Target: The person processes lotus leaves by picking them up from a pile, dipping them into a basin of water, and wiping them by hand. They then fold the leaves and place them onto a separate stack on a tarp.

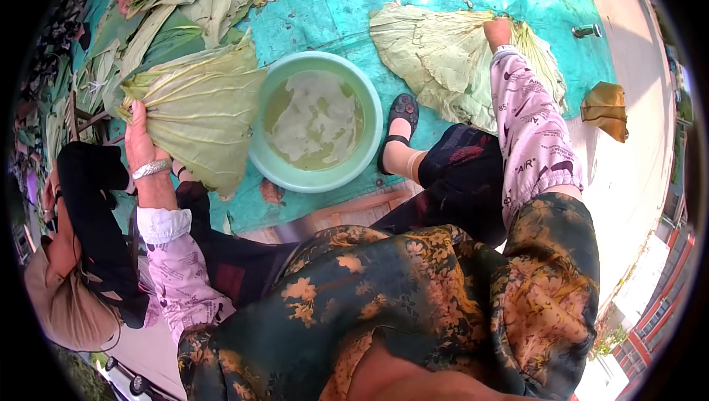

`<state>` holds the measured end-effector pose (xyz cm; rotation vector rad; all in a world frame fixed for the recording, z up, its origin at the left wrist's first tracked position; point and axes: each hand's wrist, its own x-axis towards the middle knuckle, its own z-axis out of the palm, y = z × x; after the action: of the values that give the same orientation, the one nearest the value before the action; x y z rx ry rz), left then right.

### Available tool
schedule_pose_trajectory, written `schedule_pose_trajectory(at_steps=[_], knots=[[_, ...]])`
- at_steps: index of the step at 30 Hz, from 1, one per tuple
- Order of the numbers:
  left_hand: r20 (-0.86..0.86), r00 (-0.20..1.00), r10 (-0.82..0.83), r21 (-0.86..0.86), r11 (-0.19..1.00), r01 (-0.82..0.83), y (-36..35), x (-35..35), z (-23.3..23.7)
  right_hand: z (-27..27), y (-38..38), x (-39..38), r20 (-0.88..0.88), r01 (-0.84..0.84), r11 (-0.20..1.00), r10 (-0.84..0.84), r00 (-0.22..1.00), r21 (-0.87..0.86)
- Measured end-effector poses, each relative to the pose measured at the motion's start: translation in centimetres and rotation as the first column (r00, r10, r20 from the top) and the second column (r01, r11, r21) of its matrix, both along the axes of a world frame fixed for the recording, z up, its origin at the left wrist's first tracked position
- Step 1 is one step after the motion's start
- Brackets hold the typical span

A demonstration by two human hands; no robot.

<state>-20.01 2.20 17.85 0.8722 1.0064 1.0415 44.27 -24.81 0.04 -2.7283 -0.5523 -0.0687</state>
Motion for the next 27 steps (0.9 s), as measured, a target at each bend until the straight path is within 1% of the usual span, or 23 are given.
schedule_pose_trajectory(at_steps=[1,2,3,4,5,6,7,8,9,11,13,14,15,17,20,22,23,24,27], knots=[[0.0,1.0,0.015,0.005,1.0,-0.015,-0.1,-0.1,-0.1,-1.0,1.0,-0.1,0.043,-0.064,0.997,0.065,0.997,-0.035],[0.041,0.998,0.045,0.029,0.999,-0.046,0.5,-0.6,-1.2,0.1,2.4,-2.1,-0.061,-0.145,0.989,0.143,0.988,-0.033],[0.112,0.994,0.017,0.018,1.0,-0.019,0.4,-2.7,-2.3,-0.2,5.5,-3.7,-0.161,-0.223,0.972,0.209,0.965,-0.074],[0.153,0.988,0.016,0.005,1.0,-0.017,-0.1,-2.2,-2.3,-0.9,6.6,-5.7,0.029,-0.341,0.94,0.342,0.939,-0.024],[0.157,0.987,0.034,0.002,0.999,-0.035,-0.8,-2.1,-2.4,-0.4,8.7,-7.7,-0.033,-0.448,0.893,0.447,0.894,-0.029],[0.17,0.985,0.036,-0.006,0.999,-0.035,-1.1,-1.6,-2.5,0.7,10.3,-10.0,-0.107,-0.531,0.843,0.537,0.837,0.082],[0.188,0.982,-0.003,-0.021,1.0,0.007,-0.9,-1.5,-3.0,2.2,11.9,-12.9,-0.164,-0.591,0.784,0.619,0.768,0.191],[0.227,0.971,-0.073,-0.007,0.997,0.076,-0.9,0.0,-3.5,4.3,12.3,-14.6,-0.099,-0.668,0.696,0.709,0.699,0.263],[0.266,0.959,-0.094,-0.02,0.995,0.102,-1.0,0.3,-3.9,6.0,13.5,-17.5,-0.05,-0.745,0.588,0.794,0.605,0.316],[0.345,0.928,-0.138,-0.043,0.986,0.163,-1.2,0.9,-4.4,10.1,15.2,-24.4,-0.046,-0.799,0.438,0.886,0.462,0.413],[0.351,0.925,-0.144,-0.062,0.982,0.177,-1.5,1.8,-4.8,13.3,16.2,-30.1,-0.05,-0.844,0.328,0.939,0.34,0.425],[0.385,0.909,-0.161,-0.063,0.978,0.2,-1.4,2.2,-5.4,14.4,16.4,-32.5,0.011,-0.886,0.235,0.965,0.261,0.399],[0.38,0.909,-0.173,-0.056,0.976,0.209,-1.2,2.6,-5.6,15.4,16.5,-34.6,0.073,-0.918,0.14,0.981,0.179,0.372],[0.386,0.901,-0.195,-0.051,0.971,0.232,-1.4,3.5,-6.5,16.4,16.1,-38.0,0.047,-0.939,0.115,0.989,0.138,0.324],[0.401,0.889,-0.223,-0.061,0.961,0.268,-2.6,4.7,-6.1,17.0,15.9,-41.0,0.214,-0.988,0.079,0.971,0.107,0.136],[0.385,0.892,-0.236,-0.069,0.957,0.283,-3.3,5.4,-5.3,17.2,16.3,-41.8,0.275,-0.988,0.11,0.952,0.136,0.108],[0.396,0.883,-0.251,-0.072,0.95,0.303,-3.5,5.8,-5.4,17.2,16.4,-42.2,0.303,-0.988,0.124,0.942,0.147,0.094],[0.406,0.875,-0.264,-0.077,0.944,0.32,-3.7,6.1,-5.5,17.5,16.2,-42.8,0.285,-0.985,0.147,0.944,0.166,0.086],[0.394,0.879,-0.268,-0.094,0.94,0.329,-3.9,6.5,-6.2,16.8,16.3,-43.7,0.37,-0.98,0.198,0.91,0.187,0.008]])
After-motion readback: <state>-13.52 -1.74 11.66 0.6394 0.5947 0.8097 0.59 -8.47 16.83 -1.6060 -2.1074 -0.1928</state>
